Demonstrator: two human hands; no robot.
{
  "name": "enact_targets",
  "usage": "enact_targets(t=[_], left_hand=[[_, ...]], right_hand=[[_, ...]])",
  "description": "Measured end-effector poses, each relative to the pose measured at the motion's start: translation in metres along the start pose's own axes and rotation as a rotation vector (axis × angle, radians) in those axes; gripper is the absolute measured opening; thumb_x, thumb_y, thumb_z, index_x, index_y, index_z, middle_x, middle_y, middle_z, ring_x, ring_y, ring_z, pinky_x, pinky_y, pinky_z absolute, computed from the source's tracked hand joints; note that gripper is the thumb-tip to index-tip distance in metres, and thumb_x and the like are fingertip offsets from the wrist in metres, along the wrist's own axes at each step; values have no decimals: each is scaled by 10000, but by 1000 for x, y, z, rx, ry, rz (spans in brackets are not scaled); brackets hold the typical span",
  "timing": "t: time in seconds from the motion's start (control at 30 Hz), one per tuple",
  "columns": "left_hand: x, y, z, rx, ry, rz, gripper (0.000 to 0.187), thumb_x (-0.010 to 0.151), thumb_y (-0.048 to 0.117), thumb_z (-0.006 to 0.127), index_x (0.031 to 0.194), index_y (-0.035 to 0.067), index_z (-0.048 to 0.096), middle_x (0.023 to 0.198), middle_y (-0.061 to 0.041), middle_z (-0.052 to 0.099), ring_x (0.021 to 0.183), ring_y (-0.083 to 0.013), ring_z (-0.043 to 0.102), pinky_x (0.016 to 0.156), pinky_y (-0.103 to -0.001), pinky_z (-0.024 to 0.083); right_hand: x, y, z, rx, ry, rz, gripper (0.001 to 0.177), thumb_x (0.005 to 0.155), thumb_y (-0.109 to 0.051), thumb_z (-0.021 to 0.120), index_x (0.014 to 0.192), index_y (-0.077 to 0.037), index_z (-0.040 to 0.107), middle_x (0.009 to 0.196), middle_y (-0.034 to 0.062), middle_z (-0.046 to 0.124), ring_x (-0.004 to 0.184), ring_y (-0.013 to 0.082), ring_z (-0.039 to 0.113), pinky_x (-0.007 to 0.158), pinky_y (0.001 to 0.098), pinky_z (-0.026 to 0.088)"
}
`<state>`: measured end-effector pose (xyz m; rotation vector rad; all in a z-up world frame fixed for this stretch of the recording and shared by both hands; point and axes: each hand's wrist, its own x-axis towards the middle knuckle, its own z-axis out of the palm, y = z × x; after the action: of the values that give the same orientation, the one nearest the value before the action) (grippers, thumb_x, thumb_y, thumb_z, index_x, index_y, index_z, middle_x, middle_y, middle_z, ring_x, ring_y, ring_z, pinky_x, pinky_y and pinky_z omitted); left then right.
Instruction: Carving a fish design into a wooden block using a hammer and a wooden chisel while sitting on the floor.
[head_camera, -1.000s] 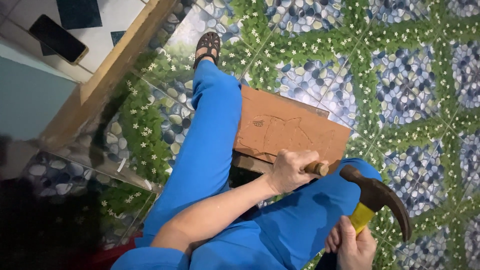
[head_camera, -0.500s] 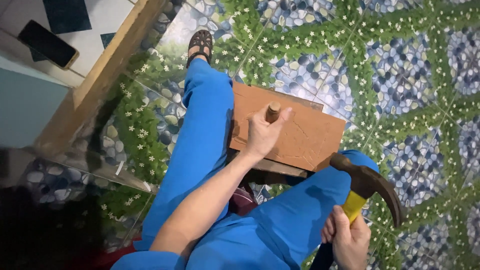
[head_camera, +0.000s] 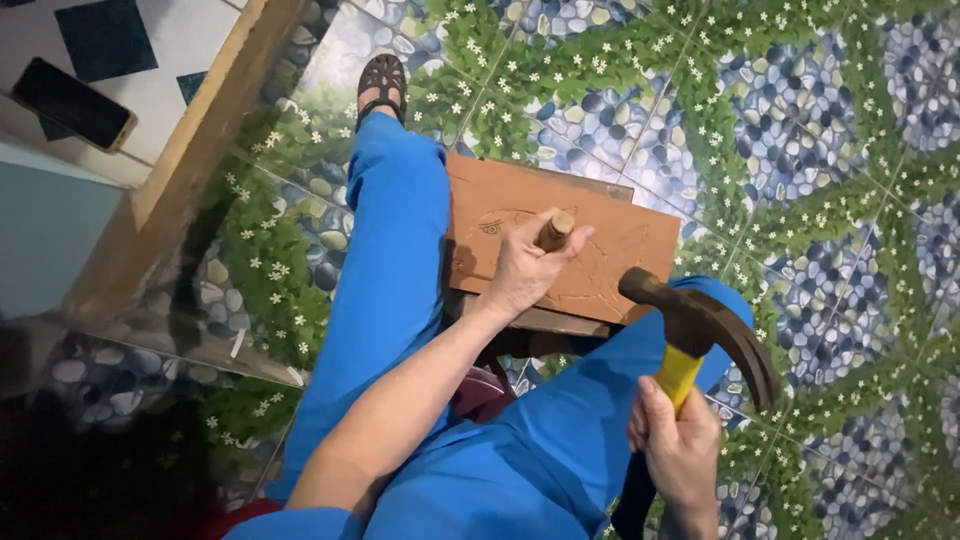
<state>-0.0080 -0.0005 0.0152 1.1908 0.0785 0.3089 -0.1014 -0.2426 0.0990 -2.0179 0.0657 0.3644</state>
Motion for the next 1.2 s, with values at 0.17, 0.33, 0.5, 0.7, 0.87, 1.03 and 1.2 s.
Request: enact_targets(t=[0.17,0.33,0.5,0.7,0.87,1.03,1.2], left_hand=[[-1,-11,6,-129,38,-66,341,993,175,700,762,198,451,727,98,311,673,-50,285,634,-243,285],[-6,-3,8,109,14,75,319,1013,190,698,785,163,477,711,68,362,658,-74,302,621,-240,289],[-9,-68,9,25,180,80,261,874,31,847,736,81,632,483,33,455,524,-29,381,505,-203,366],[-11,-51,11,-43,185,113,184,931,88,831,813,-1,721,531,15,524,634,-37,418,562,-246,428],[-10,-21,10,-11,144,40,253,948,91,782,804,107,575,667,67,468,669,-56,354,607,-263,355],[-11,-17,0,-14,-46,-64,168,1031,264,701,995,109,648,763,74,419,713,-57,378,668,-224,336],[-5,-15,-5,34,221,69,373,952,123,767,721,217,489,727,108,441,682,-28,384,596,-264,337]], right_hand=[[14,-27,1,-206,-41,-105,332,1093,-230,582,785,-108,575,552,15,586,391,147,559,338,281,496],[37,-35,-9,-320,-8,-426,228,1090,-170,588,885,-69,577,627,20,545,436,112,470,405,275,437],[66,-108,19,-589,-198,-367,215,1033,-67,688,886,52,586,585,290,568,487,461,540,474,565,436],[55,-61,0,-685,-8,-797,107,1088,-53,656,1082,-7,752,809,184,602,667,398,592,532,452,509],[63,-42,-12,-824,-65,-896,227,1075,20,628,1281,-4,721,982,206,564,817,393,549,584,521,444],[68,-76,6,-586,-282,-136,372,1062,-209,613,1411,-91,666,991,182,774,746,340,710,633,480,528],[32,-73,-8,-244,82,-210,387,1088,-202,621,729,-113,507,543,5,540,449,136,485,469,325,407]])
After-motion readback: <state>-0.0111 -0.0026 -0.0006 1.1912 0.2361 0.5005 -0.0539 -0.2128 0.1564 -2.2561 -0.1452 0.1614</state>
